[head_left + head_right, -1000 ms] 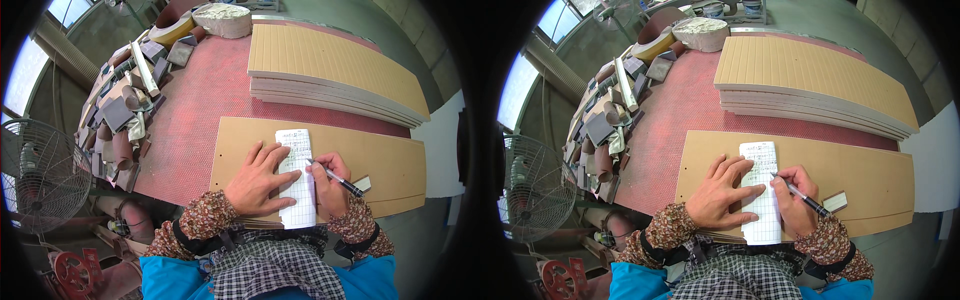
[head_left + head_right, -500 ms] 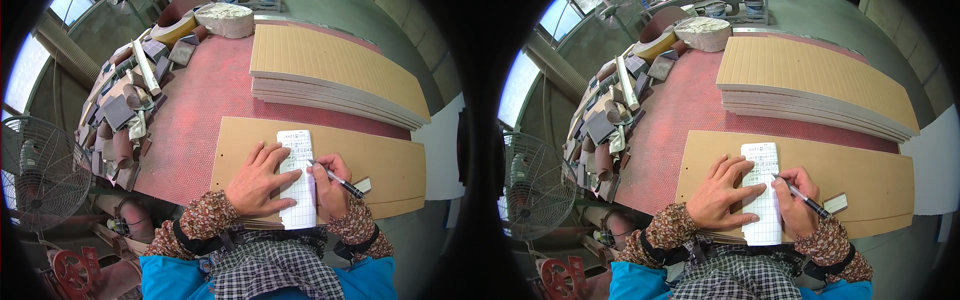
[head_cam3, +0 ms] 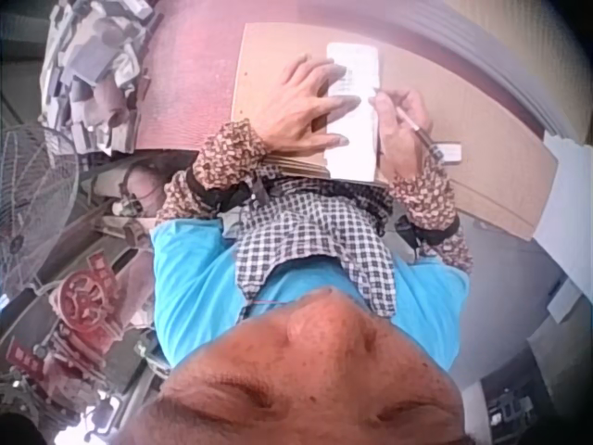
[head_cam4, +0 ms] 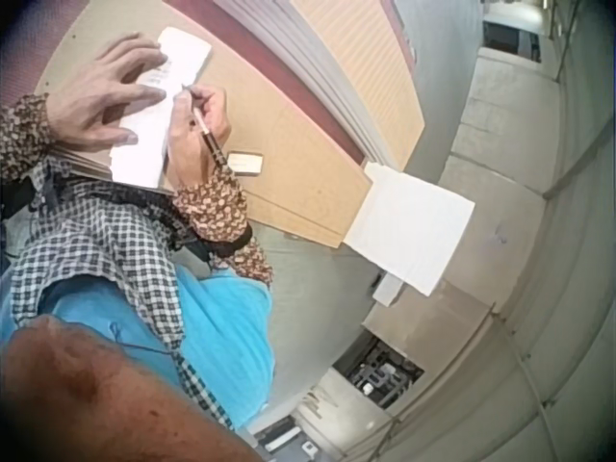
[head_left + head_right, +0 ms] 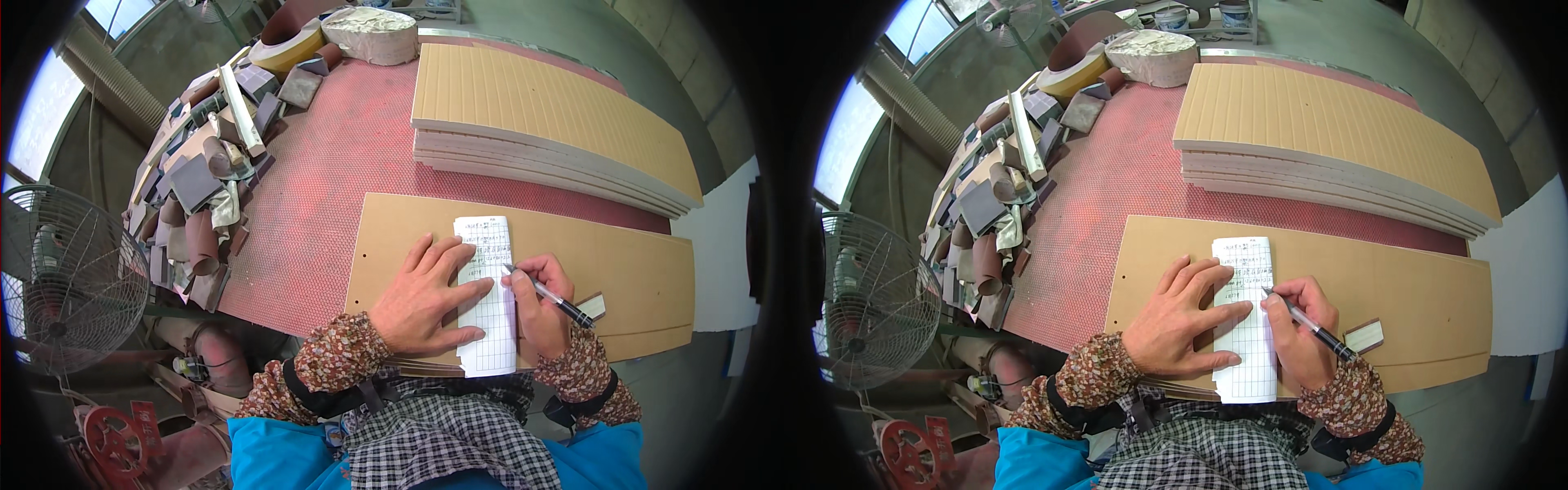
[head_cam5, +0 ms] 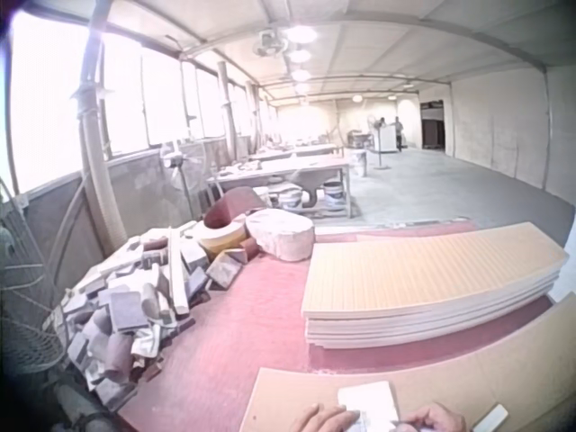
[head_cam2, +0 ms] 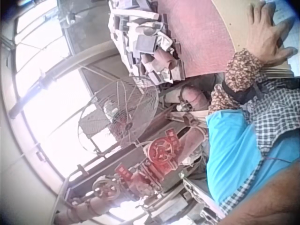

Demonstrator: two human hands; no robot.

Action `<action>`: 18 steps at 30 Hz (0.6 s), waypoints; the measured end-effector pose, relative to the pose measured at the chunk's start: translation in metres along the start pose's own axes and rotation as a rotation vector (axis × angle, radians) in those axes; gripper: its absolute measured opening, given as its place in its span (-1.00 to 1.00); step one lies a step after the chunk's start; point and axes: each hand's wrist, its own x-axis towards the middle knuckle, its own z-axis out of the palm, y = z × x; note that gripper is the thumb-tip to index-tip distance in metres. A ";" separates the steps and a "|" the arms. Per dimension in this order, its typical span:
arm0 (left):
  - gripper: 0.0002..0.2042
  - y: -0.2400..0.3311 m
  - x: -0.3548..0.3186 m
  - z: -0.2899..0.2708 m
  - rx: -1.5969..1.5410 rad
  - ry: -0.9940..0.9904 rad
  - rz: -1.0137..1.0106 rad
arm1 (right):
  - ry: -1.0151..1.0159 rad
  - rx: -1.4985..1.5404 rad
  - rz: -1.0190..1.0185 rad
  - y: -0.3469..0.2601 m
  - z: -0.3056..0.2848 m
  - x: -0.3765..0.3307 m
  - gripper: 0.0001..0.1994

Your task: The recorder writes notes on a piece of paper placed on top of a wooden board.

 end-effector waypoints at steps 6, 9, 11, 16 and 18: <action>-0.41 0.000 -0.001 0.000 -0.005 0.010 0.007 | -0.009 -0.012 -0.008 0.001 0.000 0.001 -0.84; -0.41 0.000 -0.001 0.000 -0.012 0.018 0.007 | -0.012 -0.002 -0.008 0.001 0.000 0.001 -0.85; -0.41 0.000 -0.001 0.000 -0.012 0.018 0.008 | -0.018 -0.003 -0.006 0.001 -0.001 0.001 -0.86; -0.42 -0.001 -0.002 0.001 -0.014 0.027 0.007 | -0.045 -0.028 0.023 -0.002 -0.002 0.001 -0.87; -0.42 -0.001 -0.002 0.002 -0.013 0.031 0.011 | -0.045 -0.024 0.019 -0.003 -0.001 0.001 -0.87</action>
